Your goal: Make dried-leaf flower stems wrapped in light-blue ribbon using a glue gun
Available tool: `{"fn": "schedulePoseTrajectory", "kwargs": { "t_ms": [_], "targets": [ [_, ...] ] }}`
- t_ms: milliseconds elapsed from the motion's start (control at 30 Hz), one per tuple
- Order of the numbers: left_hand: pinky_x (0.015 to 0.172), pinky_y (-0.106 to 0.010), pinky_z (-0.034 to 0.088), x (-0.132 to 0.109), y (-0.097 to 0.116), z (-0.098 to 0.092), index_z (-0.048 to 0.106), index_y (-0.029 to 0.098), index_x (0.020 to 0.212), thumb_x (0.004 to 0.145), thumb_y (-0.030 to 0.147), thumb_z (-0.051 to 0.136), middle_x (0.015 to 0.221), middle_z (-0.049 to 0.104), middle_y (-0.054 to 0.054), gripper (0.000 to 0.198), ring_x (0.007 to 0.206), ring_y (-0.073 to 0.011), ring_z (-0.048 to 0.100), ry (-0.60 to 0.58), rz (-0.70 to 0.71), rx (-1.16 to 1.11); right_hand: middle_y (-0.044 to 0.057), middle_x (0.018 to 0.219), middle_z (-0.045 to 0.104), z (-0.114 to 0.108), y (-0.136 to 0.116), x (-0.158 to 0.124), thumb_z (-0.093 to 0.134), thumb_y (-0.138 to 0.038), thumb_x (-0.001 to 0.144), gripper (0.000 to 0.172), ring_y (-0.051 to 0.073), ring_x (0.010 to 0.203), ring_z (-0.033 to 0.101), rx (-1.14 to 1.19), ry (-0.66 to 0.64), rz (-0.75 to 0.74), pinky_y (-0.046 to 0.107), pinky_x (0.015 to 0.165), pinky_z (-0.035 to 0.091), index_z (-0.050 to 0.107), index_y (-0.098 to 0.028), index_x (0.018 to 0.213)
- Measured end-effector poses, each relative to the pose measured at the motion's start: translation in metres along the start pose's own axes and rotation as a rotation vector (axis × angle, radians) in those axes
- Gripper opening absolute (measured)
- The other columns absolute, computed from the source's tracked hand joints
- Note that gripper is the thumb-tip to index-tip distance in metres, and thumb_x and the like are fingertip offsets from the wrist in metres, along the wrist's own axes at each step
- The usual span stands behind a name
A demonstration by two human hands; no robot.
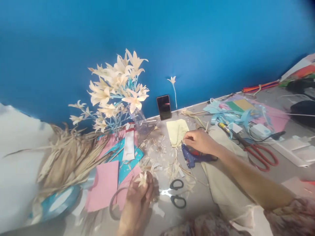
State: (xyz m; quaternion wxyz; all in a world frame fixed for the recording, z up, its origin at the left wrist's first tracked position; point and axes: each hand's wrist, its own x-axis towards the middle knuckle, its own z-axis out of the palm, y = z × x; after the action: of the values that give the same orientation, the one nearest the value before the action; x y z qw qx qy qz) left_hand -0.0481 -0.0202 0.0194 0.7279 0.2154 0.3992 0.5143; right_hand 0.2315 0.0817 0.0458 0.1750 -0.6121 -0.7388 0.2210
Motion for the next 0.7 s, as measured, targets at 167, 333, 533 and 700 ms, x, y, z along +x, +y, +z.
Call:
{"fn": "schedulePoseTrajectory", "kwargs": {
  "t_ms": [167,333,533,700],
  "targets": [
    [0.048,-0.020,0.029,-0.006,0.004,-0.004,0.060,0.014,0.073,0.070,0.032,0.085,0.069,0.046,0.003,0.031,0.050,-0.0037,0.032,-0.062,0.020,0.009,0.002,0.084,0.076,-0.008,-0.023,0.002,0.058,-0.028,0.090,0.020,0.019,0.076,0.065,-0.101,0.045,-0.019,0.026,0.063,0.035,0.075,-0.022,0.082],
    [0.050,-0.021,0.031,-0.014,0.005,-0.019,0.061,0.015,0.073,0.071,0.031,0.084,0.078,0.050,0.002,0.028,0.051,-0.0032,0.034,-0.031,0.057,0.036,0.003,0.073,0.074,-0.004,-0.026,-0.032,0.057,-0.035,0.092,0.029,0.018,0.067,0.063,-0.123,-0.074,-0.010,0.027,0.059,0.033,0.073,-0.021,0.073],
    [0.049,-0.021,0.026,-0.020,0.001,-0.029,0.061,0.016,0.073,0.071,0.035,0.084,0.062,0.046,0.004,0.030,0.048,-0.0048,0.033,-0.068,0.041,0.090,0.010,0.082,0.076,0.046,-0.031,-0.083,0.062,-0.039,0.091,0.024,0.026,0.078,0.070,-0.382,-0.289,-0.055,0.029,0.060,0.034,0.072,-0.018,0.084],
    [0.048,-0.021,0.026,-0.024,-0.015,-0.027,0.060,0.016,0.070,0.068,0.042,0.085,0.050,0.043,0.006,0.036,0.046,-0.0061,0.032,-0.123,-0.030,0.172,0.011,0.089,0.076,0.073,-0.044,-0.090,0.054,-0.026,0.096,0.019,0.026,0.082,0.072,-0.437,-0.302,-0.059,0.030,0.060,0.036,0.070,-0.016,0.092]
  ]
}}
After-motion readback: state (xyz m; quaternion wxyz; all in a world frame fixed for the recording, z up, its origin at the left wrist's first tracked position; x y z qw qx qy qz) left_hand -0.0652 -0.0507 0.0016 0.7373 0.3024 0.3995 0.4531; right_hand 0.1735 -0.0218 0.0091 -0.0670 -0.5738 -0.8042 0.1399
